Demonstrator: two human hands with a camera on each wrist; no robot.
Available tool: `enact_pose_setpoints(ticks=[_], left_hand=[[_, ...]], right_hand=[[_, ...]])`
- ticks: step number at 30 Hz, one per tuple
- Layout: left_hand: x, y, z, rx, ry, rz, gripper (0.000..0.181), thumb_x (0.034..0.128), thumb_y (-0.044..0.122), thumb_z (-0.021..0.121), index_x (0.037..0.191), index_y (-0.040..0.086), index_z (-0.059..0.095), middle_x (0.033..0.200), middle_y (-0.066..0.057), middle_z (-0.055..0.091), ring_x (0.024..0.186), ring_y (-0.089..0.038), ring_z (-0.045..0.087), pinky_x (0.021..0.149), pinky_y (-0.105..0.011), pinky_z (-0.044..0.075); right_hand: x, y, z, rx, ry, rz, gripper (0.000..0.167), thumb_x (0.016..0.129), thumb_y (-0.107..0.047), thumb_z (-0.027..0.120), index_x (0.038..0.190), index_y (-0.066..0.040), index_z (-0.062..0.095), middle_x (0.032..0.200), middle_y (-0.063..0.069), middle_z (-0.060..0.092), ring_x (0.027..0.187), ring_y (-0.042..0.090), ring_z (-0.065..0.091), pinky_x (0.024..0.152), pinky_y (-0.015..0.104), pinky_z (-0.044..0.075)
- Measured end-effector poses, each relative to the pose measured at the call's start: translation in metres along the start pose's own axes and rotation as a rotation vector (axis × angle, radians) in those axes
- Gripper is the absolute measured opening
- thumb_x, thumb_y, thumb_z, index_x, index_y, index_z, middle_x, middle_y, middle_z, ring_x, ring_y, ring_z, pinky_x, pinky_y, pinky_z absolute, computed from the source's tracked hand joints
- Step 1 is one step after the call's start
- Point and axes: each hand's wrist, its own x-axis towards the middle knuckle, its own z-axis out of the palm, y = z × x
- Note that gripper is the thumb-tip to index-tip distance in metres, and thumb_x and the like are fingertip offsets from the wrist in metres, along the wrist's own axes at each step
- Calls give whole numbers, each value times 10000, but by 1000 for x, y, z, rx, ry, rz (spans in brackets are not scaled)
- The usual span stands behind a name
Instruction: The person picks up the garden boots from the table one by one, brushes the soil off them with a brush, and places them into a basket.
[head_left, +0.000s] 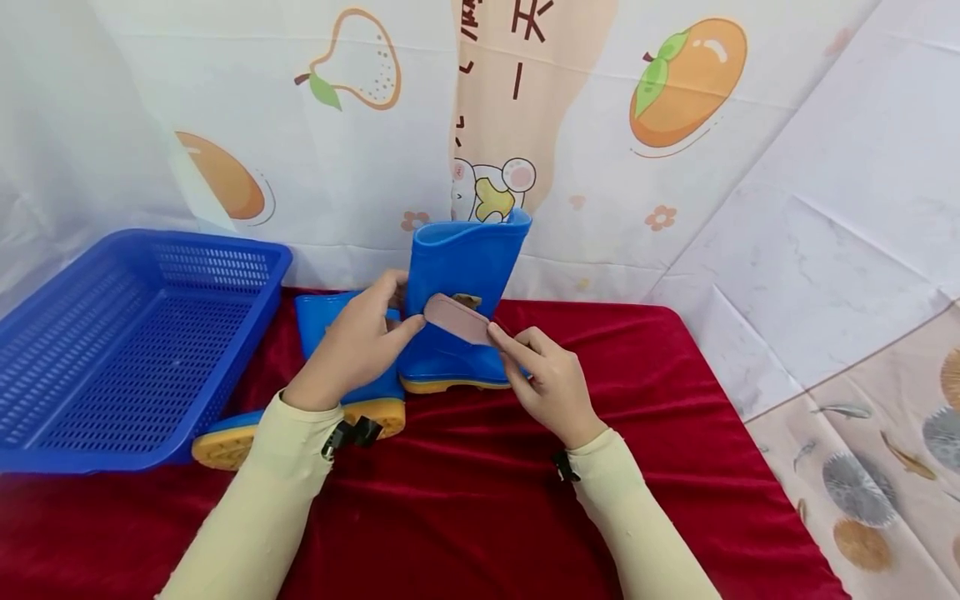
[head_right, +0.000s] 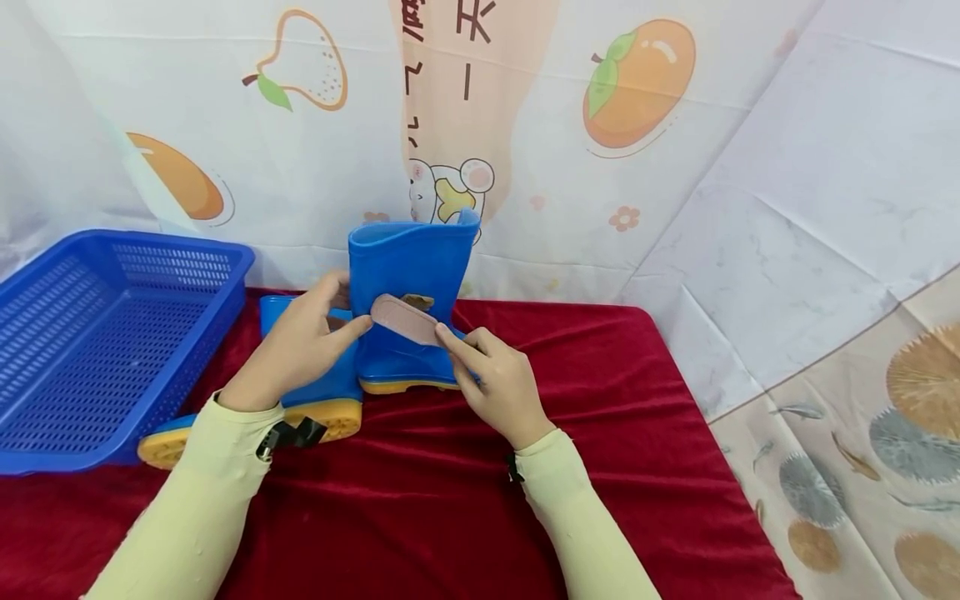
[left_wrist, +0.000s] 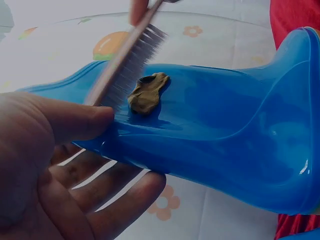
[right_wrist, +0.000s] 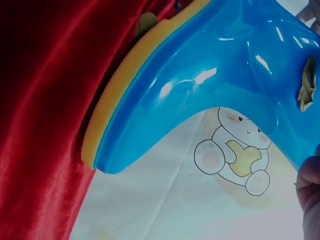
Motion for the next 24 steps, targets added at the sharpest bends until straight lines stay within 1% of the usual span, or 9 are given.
enact_pose_setpoints(ticks=[2,5,10,14,17,19,21,24], left_hand=[[0,1,0,6,-6,5,489,1041,220,634,1474,102,441,1241,-81,649,1127,-242,631,938,-486,573],[1,1,0,2,-4,-6,503,1053,234,615,1495,90,423,1280,-95,638,1157,-256,623,950,-496,567],[1,-1,-1,-22,22,-59,544,1069,268,584,1535,73,383,1381,-137,597,1249,-299,590,1004,-540,534],[2,-3,0,-17,48,-104,547,1070,272,579,1533,64,376,1405,-161,580,1278,-332,571,1038,-577,504],[3,-3,0,-21,51,-128,553,1070,281,577,1535,65,368,1407,-165,574,1284,-341,563,1043,-592,494],[3,-2,-1,-26,48,-127,558,1068,281,581,1535,65,367,1403,-164,574,1282,-340,562,1039,-591,498],[2,0,-1,-31,39,-112,562,1063,273,592,1536,67,371,1390,-154,581,1266,-326,570,1021,-573,515],[1,1,-2,-28,10,-78,549,1053,253,612,1525,80,390,1362,-129,599,1228,-299,594,988,-538,545]], right_hand=[[0,0,0,-13,-7,12,536,898,35,731,1400,-142,664,874,41,616,565,79,397,460,186,276],[-1,1,1,-29,-5,47,530,902,29,740,1396,-145,666,874,43,619,567,84,390,458,191,270],[-2,4,2,-36,-7,81,499,910,13,738,1380,-144,679,865,38,617,552,77,370,445,185,274],[-2,6,2,-43,-2,85,454,919,-2,720,1353,-132,698,851,30,617,532,67,393,435,182,314],[-2,6,1,-44,16,78,438,915,-3,705,1334,-130,713,832,21,614,521,65,416,430,179,333],[-1,5,0,-45,30,73,433,916,-10,697,1329,-136,717,829,21,614,518,64,416,427,177,323],[0,4,0,-40,40,64,441,916,-8,691,1335,-140,714,832,26,614,521,67,402,425,177,300],[1,1,-1,-34,40,48,458,924,-6,690,1361,-142,695,850,39,618,534,77,383,434,186,269]])
